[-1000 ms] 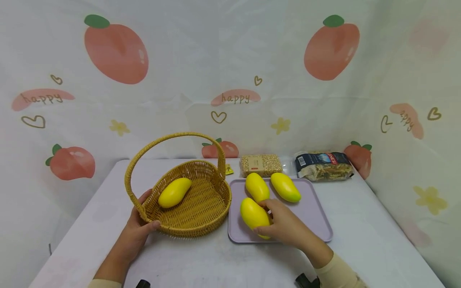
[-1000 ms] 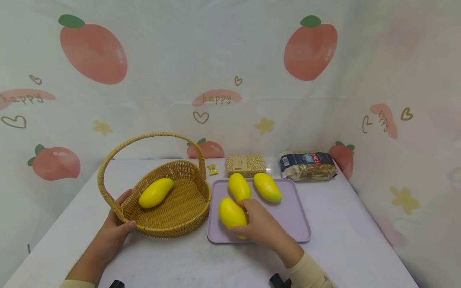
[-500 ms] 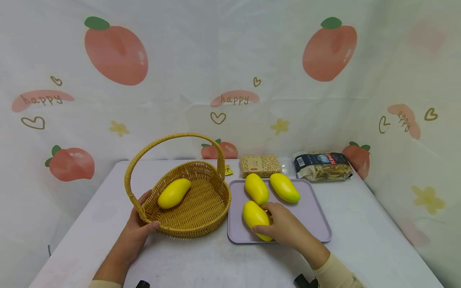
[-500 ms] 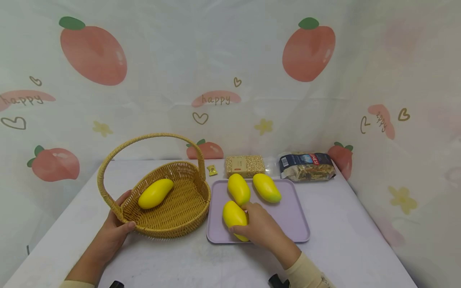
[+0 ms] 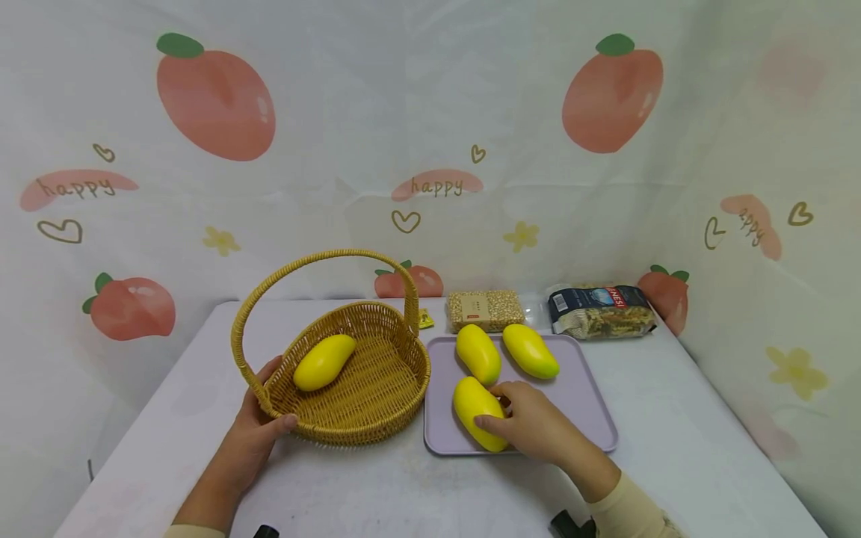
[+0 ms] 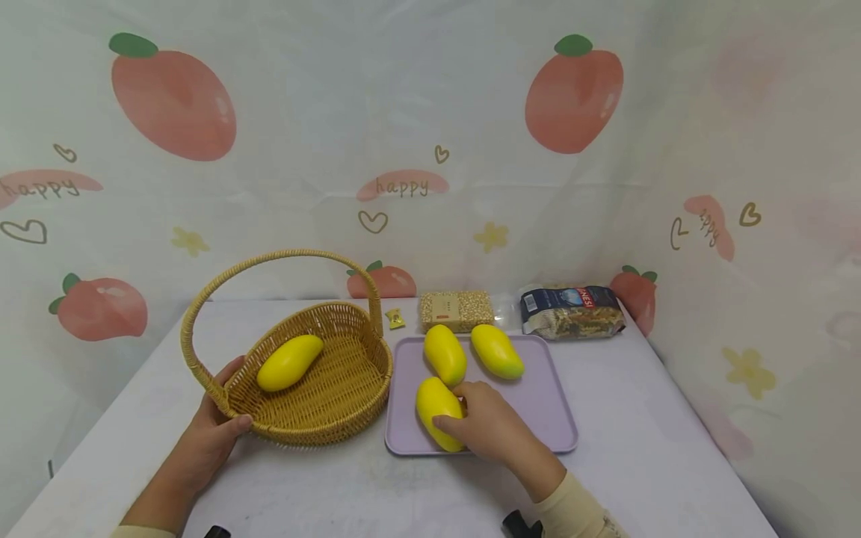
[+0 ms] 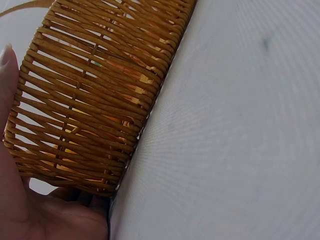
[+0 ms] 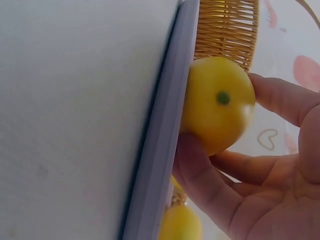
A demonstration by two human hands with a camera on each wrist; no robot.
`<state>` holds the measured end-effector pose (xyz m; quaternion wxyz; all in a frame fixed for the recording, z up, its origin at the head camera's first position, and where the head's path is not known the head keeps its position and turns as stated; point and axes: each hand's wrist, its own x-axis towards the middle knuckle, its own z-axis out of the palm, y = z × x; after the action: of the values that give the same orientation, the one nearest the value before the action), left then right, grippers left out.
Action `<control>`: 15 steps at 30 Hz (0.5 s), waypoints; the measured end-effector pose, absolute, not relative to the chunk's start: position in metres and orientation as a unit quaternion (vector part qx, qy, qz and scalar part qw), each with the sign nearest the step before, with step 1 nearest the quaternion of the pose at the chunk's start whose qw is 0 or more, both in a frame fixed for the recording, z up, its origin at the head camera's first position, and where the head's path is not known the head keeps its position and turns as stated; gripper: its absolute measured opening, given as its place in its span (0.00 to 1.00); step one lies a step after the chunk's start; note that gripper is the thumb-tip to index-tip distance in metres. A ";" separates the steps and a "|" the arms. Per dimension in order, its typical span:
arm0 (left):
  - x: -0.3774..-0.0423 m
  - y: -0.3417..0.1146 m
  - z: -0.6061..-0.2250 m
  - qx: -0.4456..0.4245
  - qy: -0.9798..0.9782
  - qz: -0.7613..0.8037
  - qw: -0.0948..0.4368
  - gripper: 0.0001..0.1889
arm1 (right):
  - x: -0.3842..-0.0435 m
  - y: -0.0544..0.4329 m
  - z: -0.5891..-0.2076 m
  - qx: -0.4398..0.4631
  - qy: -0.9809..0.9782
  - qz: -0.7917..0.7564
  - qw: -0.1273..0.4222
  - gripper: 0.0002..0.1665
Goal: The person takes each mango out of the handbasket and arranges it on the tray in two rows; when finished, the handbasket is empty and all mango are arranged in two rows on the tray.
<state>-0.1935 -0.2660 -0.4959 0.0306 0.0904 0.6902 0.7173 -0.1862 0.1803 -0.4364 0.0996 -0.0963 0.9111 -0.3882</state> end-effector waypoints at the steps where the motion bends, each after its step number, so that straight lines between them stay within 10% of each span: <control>1: -0.193 -0.266 -0.496 0.090 0.691 0.717 0.031 0.52 | -0.186 0.180 -0.437 -0.090 0.911 -0.390 0.099 0.34; 15: -0.194 -0.267 -0.497 0.080 0.698 0.711 0.031 0.52 | -0.185 0.179 -0.433 -0.059 0.922 -0.368 0.102 0.40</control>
<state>-0.1937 -0.2666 -0.4968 0.0310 0.0802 0.6977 0.7112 -0.1849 0.1793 -0.4332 0.1016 -0.0590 0.9223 -0.3681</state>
